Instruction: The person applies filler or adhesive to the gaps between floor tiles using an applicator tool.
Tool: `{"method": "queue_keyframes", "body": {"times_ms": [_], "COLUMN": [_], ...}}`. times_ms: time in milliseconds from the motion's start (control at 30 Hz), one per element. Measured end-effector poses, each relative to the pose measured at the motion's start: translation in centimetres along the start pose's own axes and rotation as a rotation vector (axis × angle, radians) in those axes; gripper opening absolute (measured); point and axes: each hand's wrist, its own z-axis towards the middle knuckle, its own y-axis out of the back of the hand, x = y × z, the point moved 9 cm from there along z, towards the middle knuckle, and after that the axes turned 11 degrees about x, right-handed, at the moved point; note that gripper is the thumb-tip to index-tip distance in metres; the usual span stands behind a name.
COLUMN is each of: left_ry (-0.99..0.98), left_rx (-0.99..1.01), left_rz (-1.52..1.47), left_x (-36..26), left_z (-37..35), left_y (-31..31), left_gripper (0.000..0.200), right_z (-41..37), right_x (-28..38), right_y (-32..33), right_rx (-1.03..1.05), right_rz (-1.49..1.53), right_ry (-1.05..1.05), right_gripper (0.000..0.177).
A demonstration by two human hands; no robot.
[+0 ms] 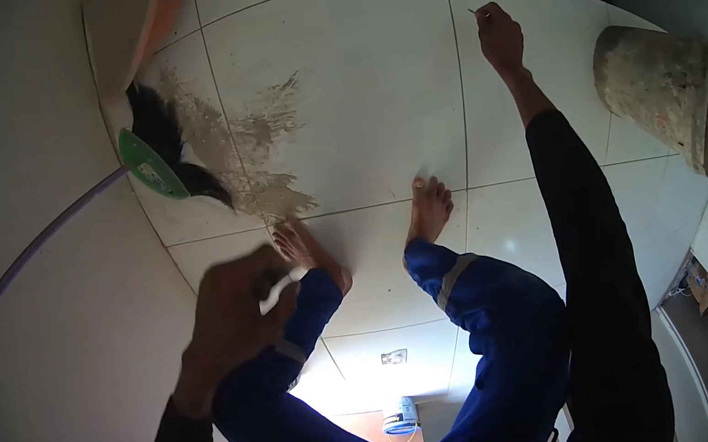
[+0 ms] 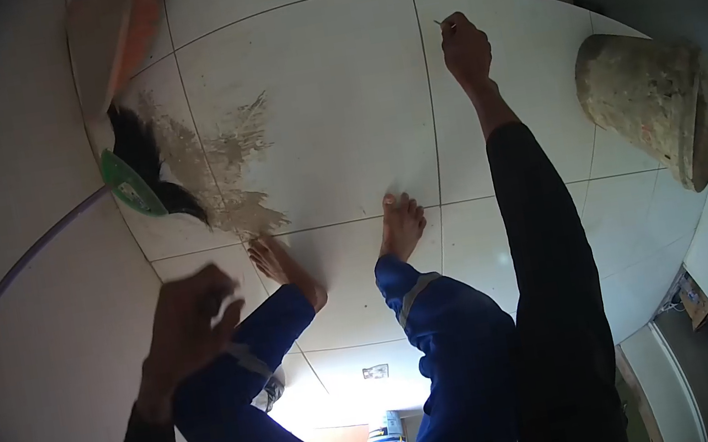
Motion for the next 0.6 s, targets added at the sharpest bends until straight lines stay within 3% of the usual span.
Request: {"method": "queue_keyframes", "body": {"times_ms": [33,67,133,233,333,467,600], "left_ry": [-0.03,-0.115,-0.088,-0.11,-0.145,-0.198,-0.093], "left_rx": [-0.15,-0.252,-0.224,-0.301,-0.416,-0.563,-0.603], "left_rz": [0.213,0.187,0.242,0.569,0.657,0.945,1.083], "left_x": [2.0,3.4,6.2,5.5,4.7,2.8,2.3], "left_z": [4.9,9.5,16.7,24.4,28.8,31.6,33.2], "left_y": [2.3,4.3,7.0,10.9,14.9,20.4,24.8], "left_gripper": [0.016,0.019,0.02,0.026,0.028,0.031,0.031], "right_z": [2.9,5.7,9.2,11.0,10.4,9.7,7.8], "right_x": [1.3,2.7,4.7,5.8,7.2,6.5,7.6], "right_y": [-1.6,-2.5,-4.0,-4.8,-4.8,-4.9,-4.2], "right_rx": [-0.017,-0.042,-0.082,-0.116,-0.137,-0.201,-0.217], "right_rz": [-0.004,-0.012,0.014,-0.07,-0.217,-0.114,-0.129], "right_ry": [0.027,0.053,0.122,0.209,0.219,0.236,0.203], "right_gripper": [0.018,0.018,0.017,0.014,0.014,0.016,0.016]}}
